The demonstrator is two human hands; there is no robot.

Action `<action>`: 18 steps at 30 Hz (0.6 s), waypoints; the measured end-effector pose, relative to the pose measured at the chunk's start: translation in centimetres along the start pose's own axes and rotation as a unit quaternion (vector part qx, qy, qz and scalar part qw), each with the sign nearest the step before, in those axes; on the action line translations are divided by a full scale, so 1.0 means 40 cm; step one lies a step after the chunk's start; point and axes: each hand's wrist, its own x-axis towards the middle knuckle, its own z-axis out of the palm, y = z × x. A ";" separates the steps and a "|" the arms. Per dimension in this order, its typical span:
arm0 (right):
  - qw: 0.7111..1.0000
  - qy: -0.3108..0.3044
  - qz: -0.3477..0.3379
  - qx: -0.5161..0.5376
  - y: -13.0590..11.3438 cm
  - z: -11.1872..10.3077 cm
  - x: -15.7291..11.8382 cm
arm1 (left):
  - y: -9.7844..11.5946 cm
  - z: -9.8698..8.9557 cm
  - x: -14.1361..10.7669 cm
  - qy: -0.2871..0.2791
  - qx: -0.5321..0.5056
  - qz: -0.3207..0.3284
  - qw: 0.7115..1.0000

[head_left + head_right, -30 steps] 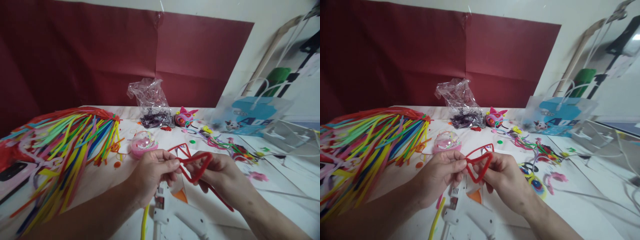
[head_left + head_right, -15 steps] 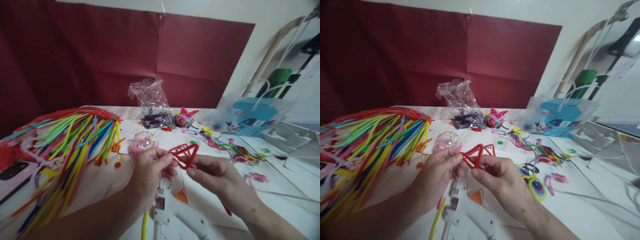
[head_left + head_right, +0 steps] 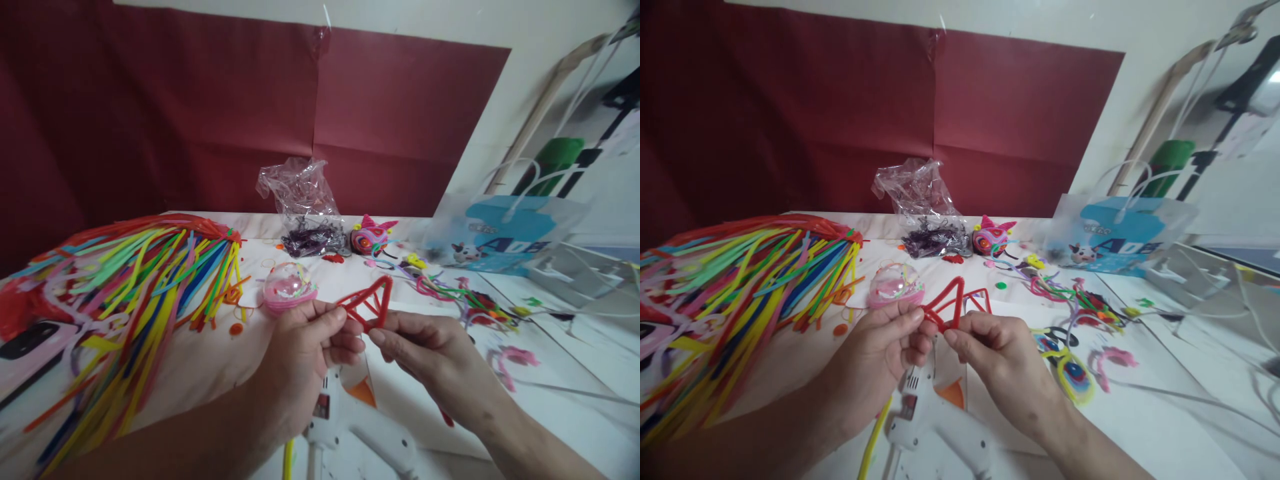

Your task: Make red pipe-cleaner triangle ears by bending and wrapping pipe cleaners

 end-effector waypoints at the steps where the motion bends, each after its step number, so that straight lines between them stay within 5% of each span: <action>1: 1.000 0.004 0.002 -0.009 0.002 -0.003 0.001 | 0.001 -0.002 0.002 -0.007 0.013 0.002 1.000; 12: 0.995 -0.022 0.082 0.043 0.023 -0.034 0.002 | 0.020 -0.008 0.011 -0.043 0.250 0.140 0.957; 18: 0.993 -0.033 0.096 0.055 0.017 -0.030 0.003 | 0.014 -0.013 0.005 -0.028 0.296 0.151 0.943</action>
